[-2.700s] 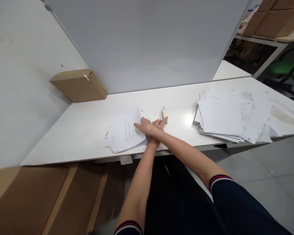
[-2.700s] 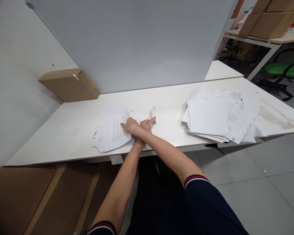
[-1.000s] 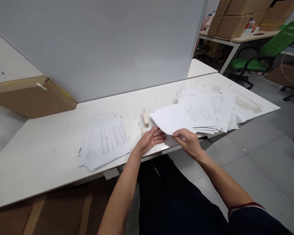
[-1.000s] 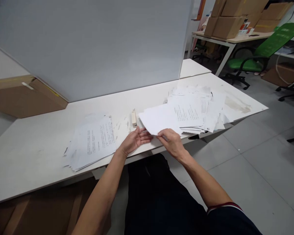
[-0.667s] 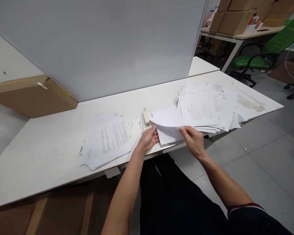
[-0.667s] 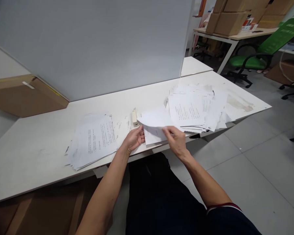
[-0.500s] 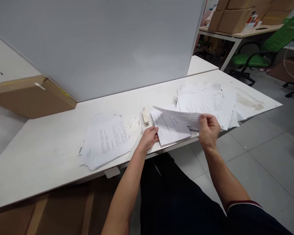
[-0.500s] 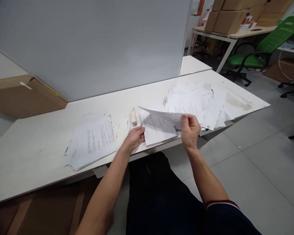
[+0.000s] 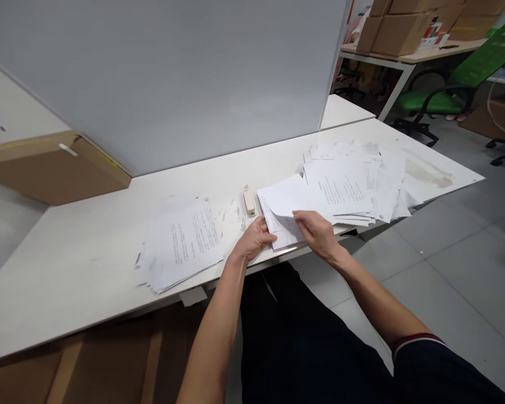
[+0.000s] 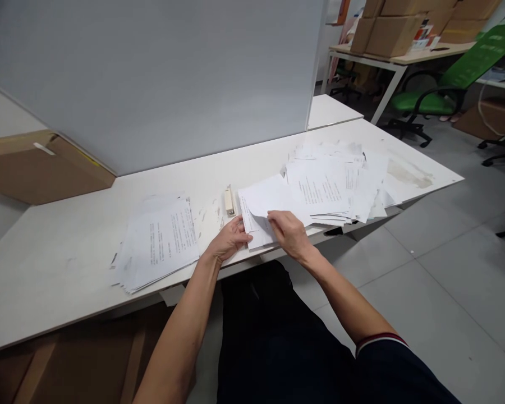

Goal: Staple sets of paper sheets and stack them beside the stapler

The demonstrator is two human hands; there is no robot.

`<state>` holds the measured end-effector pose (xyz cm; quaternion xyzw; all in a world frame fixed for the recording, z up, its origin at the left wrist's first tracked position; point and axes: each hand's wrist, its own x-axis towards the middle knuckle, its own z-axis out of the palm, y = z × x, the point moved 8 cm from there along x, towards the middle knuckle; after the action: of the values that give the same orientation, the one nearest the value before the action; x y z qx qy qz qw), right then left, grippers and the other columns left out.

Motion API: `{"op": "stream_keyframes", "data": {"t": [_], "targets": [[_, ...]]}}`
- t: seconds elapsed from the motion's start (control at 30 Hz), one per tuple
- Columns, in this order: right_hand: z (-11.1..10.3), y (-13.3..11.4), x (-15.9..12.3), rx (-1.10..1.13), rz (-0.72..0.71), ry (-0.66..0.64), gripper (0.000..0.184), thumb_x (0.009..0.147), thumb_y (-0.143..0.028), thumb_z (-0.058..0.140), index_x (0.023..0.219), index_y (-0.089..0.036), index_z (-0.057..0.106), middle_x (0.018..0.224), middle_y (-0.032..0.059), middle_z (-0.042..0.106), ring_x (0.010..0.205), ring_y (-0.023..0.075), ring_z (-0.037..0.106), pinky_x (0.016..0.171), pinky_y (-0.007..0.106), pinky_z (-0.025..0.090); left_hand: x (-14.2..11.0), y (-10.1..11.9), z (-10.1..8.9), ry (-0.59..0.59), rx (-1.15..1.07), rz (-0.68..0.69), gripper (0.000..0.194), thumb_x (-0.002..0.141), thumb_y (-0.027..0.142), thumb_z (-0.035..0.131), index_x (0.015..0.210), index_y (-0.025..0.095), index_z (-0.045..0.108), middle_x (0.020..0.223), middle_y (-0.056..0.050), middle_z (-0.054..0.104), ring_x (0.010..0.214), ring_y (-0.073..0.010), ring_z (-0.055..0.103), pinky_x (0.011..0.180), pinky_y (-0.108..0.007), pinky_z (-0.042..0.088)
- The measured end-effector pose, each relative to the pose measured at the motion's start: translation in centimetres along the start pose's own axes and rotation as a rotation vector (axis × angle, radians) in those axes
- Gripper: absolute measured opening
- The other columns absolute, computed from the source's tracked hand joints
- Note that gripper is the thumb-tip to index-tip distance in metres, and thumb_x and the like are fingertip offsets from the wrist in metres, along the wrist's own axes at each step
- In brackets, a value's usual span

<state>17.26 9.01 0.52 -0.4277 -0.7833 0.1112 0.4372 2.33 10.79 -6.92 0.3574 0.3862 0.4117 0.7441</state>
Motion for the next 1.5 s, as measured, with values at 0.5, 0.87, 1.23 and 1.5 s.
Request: {"op": "stream_keyframes", "data": {"t": [0.5,0.87,1.23,1.5], "targets": [[3.8,0.1,0.5,-0.267,0.115,-0.308,0.015,0.087,-0.018,0.046,0.089,-0.017,0.06,0.086,0.0109,0.065,0.081,0.0229,0.059,0.07,0.033,0.045,0.7,-0.1,0.3,0.159,0.114,0.087,0.047,0.063,0.024,0.074,0.106,0.014,0.058,0.069,-0.003,0.069,0.057,-0.0137,0.062,0.058,-0.025,0.048],[-10.4,5.9,0.4,0.243,0.497,0.521,0.023,0.077,-0.039,0.063,0.076,-0.016,0.062,0.064,-0.0013,0.057,0.059,0.0127,0.054,0.056,0.026,0.044,1.0,2.6,1.1,0.164,0.041,0.256,0.049,0.063,0.03,0.076,0.107,0.019,0.059,0.088,-0.005,0.072,0.082,-0.0193,0.066,0.075,-0.031,0.051],[-20.2,6.0,-1.8,0.089,0.309,1.004,0.02,0.072,-0.037,0.069,0.073,-0.018,0.062,0.062,-0.0037,0.049,0.062,0.0125,0.054,0.063,0.031,0.049,7.6,4.1,6.4,0.105,0.087,0.273,0.06,0.065,0.029,0.073,0.12,0.021,0.052,0.095,-0.006,0.07,0.088,-0.0203,0.065,0.077,-0.031,0.049],[-17.8,1.2,-0.7,-0.192,0.23,0.788,0.016,0.081,-0.033,0.062,0.086,-0.019,0.066,0.078,0.0029,0.067,0.072,0.0173,0.062,0.069,0.035,0.053,3.6,4.8,5.5,0.423,0.393,0.472,0.045,0.072,0.035,0.068,0.114,0.02,0.06,0.12,-0.011,0.057,0.111,-0.0256,0.053,0.091,-0.034,0.043]]}}
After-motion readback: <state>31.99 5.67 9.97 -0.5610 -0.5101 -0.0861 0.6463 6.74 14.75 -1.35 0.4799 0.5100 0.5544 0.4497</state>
